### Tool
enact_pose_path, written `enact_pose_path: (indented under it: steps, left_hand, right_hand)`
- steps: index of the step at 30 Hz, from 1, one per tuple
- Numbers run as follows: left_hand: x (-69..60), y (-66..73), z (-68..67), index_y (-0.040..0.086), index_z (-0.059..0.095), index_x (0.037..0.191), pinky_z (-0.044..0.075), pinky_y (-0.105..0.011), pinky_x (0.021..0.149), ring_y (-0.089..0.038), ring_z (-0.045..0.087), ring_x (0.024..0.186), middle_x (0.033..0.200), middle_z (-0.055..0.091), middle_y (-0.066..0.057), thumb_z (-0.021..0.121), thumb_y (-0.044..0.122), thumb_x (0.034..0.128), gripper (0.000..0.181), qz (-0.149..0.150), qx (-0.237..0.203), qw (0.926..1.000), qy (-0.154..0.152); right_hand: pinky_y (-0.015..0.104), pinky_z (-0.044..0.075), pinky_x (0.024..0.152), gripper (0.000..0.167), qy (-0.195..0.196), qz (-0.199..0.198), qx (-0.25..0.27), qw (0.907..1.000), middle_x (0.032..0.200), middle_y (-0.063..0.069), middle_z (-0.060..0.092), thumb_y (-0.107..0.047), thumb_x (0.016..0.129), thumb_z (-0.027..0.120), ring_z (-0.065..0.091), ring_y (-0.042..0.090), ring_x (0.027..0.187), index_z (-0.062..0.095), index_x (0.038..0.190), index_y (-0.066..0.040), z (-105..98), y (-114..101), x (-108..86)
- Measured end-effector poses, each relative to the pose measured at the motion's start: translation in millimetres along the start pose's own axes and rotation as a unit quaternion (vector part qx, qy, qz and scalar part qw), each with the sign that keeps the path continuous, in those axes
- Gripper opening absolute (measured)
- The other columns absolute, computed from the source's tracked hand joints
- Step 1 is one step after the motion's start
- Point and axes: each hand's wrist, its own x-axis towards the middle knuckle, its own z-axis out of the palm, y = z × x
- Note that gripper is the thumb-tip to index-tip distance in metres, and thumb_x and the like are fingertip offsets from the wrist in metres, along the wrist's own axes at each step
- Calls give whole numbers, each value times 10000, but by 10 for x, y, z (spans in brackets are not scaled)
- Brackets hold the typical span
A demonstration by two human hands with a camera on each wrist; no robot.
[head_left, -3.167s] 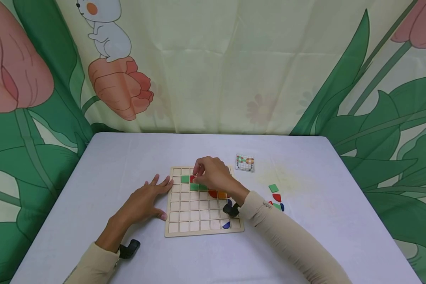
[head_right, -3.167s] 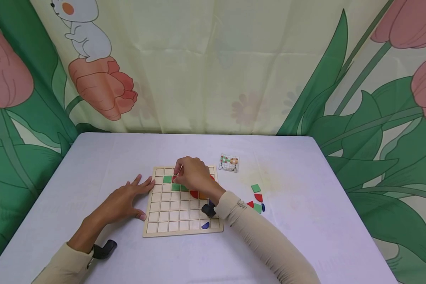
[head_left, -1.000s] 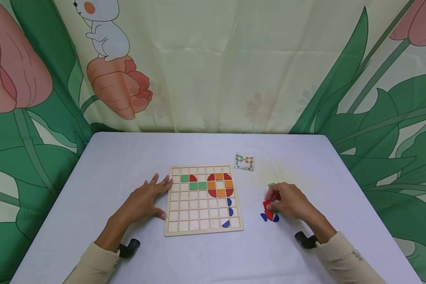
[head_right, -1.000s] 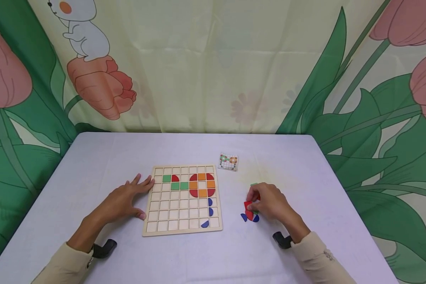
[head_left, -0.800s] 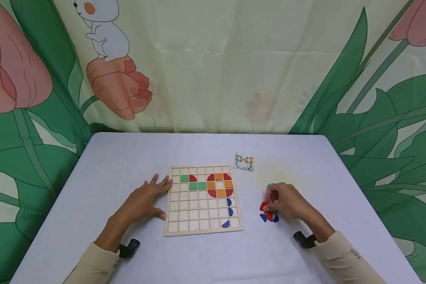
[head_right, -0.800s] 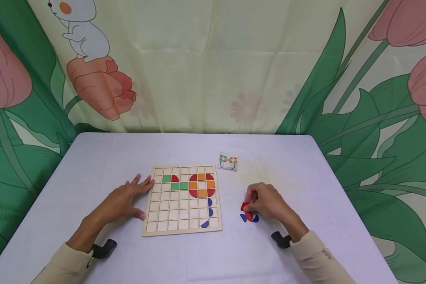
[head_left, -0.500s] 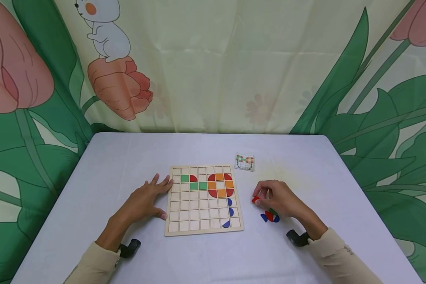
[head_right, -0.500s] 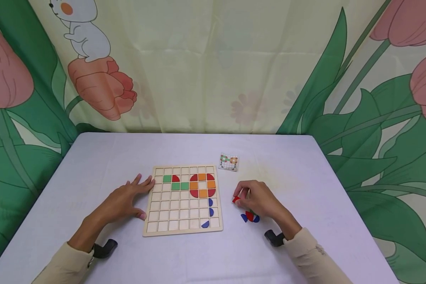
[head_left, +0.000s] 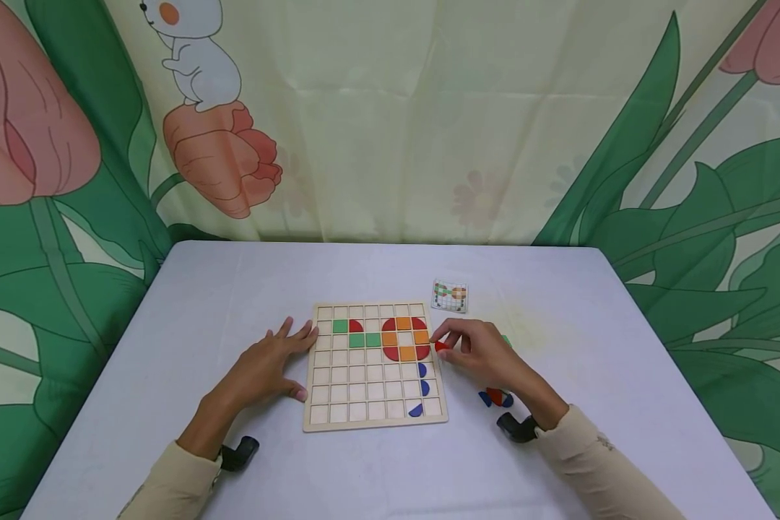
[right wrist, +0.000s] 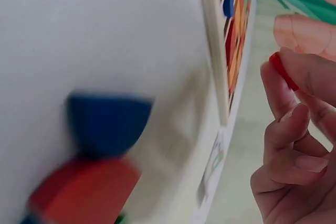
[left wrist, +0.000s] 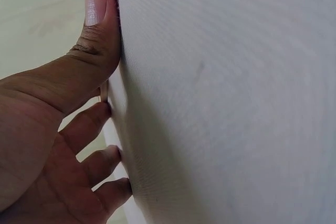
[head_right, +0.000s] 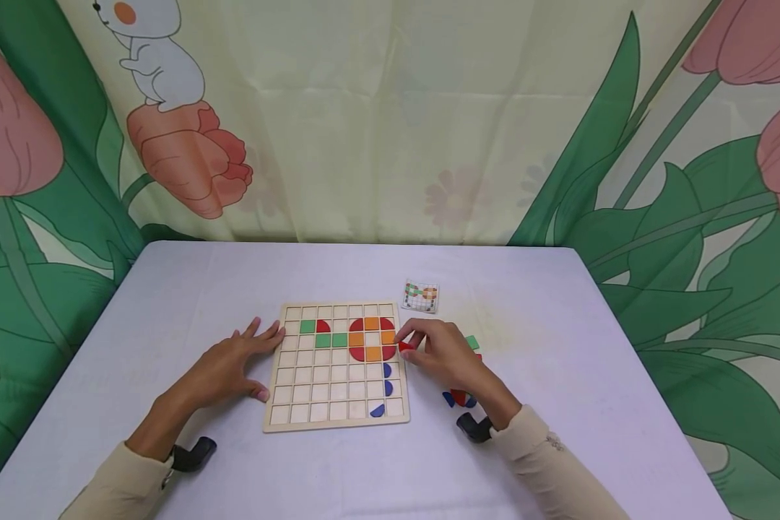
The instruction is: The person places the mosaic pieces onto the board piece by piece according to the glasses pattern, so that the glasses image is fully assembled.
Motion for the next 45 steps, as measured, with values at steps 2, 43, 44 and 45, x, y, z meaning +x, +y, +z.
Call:
enact_pose_path:
  steps: [2,43,44,45]
  left_hand:
    - [6,-2,3,189,448,1623,391,-822,1079,-732,277,1456,1708,365,-121,1016,327,600,1178,6,-1,10000,1]
    - [-13,7,-18,151,449,1621,412,-790,1090,-797,333,1371,1678,306,-336,1027,319,587,1197,-62,-100,9999,20]
    - [-13,6,-20,148,451,1619,412,-791,1090,-798,334,1367,1676,309,-338,1027,319,588,1193,-46,-102,9999,27]
    - [-13,7,-22,145,453,1617,410,-791,1091,-799,335,1366,1674,314,-336,1026,319,589,1190,-27,-99,9999,34]
  right_hand:
    - [238,391,560,172,7,-91,78,9999,849,-29,718,-172,957,809,520,189,673,769,1124,-178,28,-43,33]
    - [332,496,744,104,-344,-413,-121,9985,809,-97,736,-198,917,858,648,135,859,769,864,-198,656,-1055,1083]
    - [328,493,728,103,-377,-393,-145,9984,802,-94,738,-194,914,860,649,137,844,771,862,-198,674,-1070,1112]
    - [326,489,713,101,-419,-383,-160,9983,797,-89,738,-189,914,860,649,139,831,773,863,-195,694,-1084,1140]
